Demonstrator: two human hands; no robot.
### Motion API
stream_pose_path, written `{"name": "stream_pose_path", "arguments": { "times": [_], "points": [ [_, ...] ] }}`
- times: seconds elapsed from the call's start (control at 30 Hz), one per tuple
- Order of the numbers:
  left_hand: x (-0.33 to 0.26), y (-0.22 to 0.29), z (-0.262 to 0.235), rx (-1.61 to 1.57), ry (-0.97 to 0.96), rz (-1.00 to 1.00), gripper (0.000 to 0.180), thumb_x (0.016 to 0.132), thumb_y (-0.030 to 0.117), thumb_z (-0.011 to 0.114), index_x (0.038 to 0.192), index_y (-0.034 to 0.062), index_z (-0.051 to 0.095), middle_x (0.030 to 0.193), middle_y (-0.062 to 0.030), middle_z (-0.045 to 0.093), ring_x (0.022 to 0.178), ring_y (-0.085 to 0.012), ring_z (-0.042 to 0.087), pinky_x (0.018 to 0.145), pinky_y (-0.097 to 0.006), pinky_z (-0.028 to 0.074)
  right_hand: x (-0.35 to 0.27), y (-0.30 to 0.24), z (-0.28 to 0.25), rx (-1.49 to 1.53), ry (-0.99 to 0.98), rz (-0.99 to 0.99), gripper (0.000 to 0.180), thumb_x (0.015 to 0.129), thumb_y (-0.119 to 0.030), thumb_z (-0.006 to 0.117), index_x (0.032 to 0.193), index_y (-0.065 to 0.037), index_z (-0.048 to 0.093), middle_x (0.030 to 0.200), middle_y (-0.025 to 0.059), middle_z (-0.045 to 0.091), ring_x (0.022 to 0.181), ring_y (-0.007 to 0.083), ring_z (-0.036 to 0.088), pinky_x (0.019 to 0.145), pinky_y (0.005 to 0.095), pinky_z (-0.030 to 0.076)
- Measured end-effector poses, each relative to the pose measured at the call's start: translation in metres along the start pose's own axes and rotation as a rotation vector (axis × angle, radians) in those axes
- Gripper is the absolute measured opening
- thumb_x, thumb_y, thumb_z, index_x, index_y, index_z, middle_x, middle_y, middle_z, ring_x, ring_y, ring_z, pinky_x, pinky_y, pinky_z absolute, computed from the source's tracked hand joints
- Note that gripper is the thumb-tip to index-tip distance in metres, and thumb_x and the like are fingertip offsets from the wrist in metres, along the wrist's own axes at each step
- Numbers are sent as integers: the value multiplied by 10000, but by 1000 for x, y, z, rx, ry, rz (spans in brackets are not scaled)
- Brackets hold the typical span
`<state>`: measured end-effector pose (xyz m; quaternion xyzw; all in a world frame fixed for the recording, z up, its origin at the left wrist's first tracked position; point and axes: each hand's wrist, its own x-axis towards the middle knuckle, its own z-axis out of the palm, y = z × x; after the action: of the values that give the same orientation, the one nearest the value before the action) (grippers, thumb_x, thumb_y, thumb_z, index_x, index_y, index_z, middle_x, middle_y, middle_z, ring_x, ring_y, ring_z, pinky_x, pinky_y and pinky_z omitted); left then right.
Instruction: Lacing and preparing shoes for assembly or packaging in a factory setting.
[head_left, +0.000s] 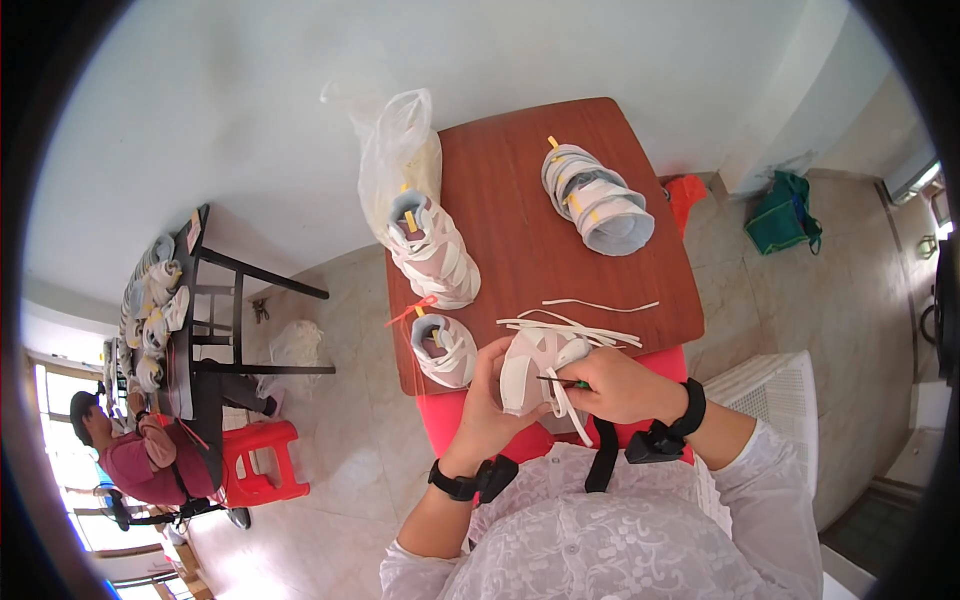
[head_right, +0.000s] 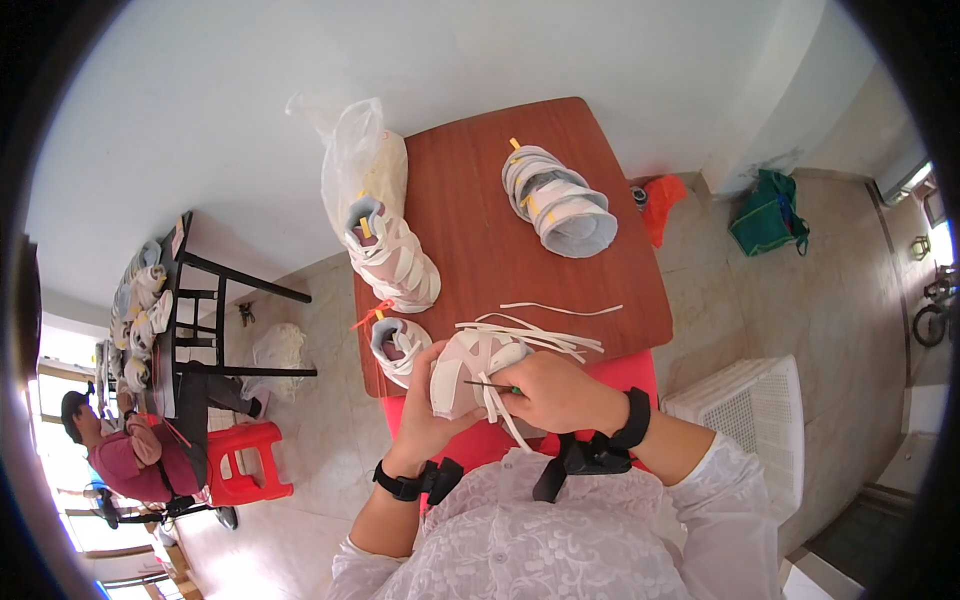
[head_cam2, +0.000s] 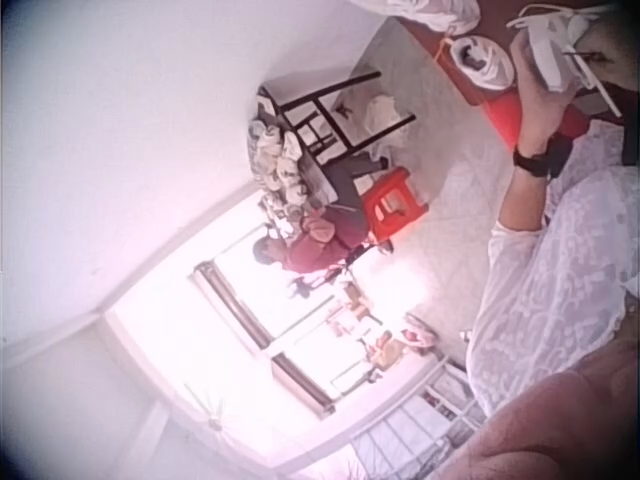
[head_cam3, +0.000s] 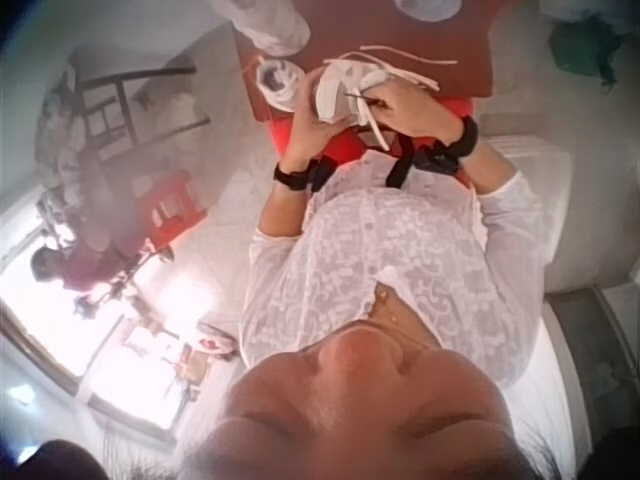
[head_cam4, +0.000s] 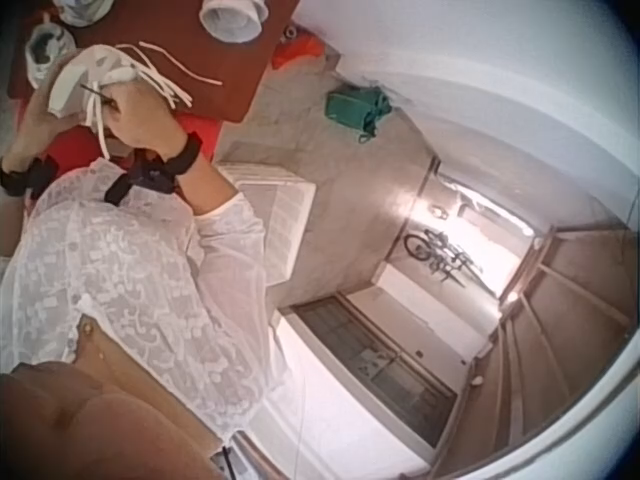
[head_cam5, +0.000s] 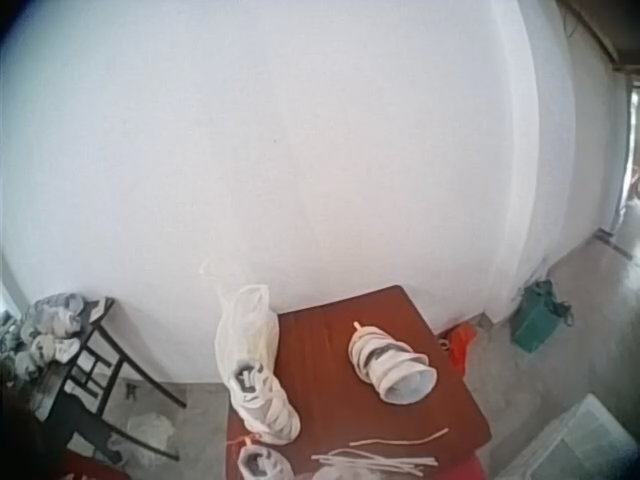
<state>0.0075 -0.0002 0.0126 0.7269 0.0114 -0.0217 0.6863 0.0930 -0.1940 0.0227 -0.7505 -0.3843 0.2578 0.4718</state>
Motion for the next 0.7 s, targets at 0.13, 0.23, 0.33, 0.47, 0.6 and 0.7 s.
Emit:
{"name": "stream_pose_path", "arguments": {
  "times": [0.13, 0.23, 0.33, 0.47, 0.6, 0.7],
  "points": [
    [0, 1, 5, -153, -6, -144, 775, 710, -35, 771, 1363, 55, 362, 1276, -67, 496, 1192, -172, 487, 994, -347, 429, 0, 8, 3, 28, 17, -2, 200, 825, -158, 617, 962, -28, 683, 773, 166, 659, 691, 304, 637, 659, 391, 482],
    [-3, -4, 8, -258, 31, -148, 733, 725, -26, 769, 1344, 55, 384, 1253, -64, 516, 1173, -172, 502, 991, -343, 431, 3, 9, -7, 262, -132, 189, 187, 841, -163, 607, 943, -22, 676, 739, 132, 657, 655, 250, 625, 639, 362, 469],
    [-5, -11, 13, -296, 39, -142, 659, 766, -8, 753, 1316, 46, 394, 1232, -69, 529, 1153, -166, 516, 987, -337, 437, 1, 16, -2, 210, -112, 156, 206, 853, -200, 606, 921, -15, 668, 737, 119, 655, 653, 212, 608, 617, 349, 454],
    [-5, -11, 17, -317, 72, -150, 571, 807, -2, 727, 1278, 39, 407, 1200, -70, 544, 1119, -152, 534, 968, -322, 450, 2, 5, -2, 22, -73, 175, 231, 831, -226, 631, 883, -2, 647, 756, 152, 656, 688, 278, 625, 626, 388, 467],
    [-5, -9, 19, -340, 31, -161, 543, 817, -17, 710, 1270, 40, 416, 1195, -68, 545, 1111, -147, 538, 956, -311, 458, -3, 18, 17, -189, 229, 36, 229, 804, -213, 640, 885, 0, 628, 807, 168, 647, 731, 334, 631, 637, 430, 487],
    [-6, -13, 19, -359, 48, -171, 535, 819, -21, 706, 1266, 40, 420, 1185, -61, 550, 1106, -145, 541, 952, -308, 462, -3, 21, 19, -280, 313, 88, 231, 786, -189, 637, 924, -3, 618, 875, 174, 631, 776, 358, 633, 659, 457, 500]
  ]
}}
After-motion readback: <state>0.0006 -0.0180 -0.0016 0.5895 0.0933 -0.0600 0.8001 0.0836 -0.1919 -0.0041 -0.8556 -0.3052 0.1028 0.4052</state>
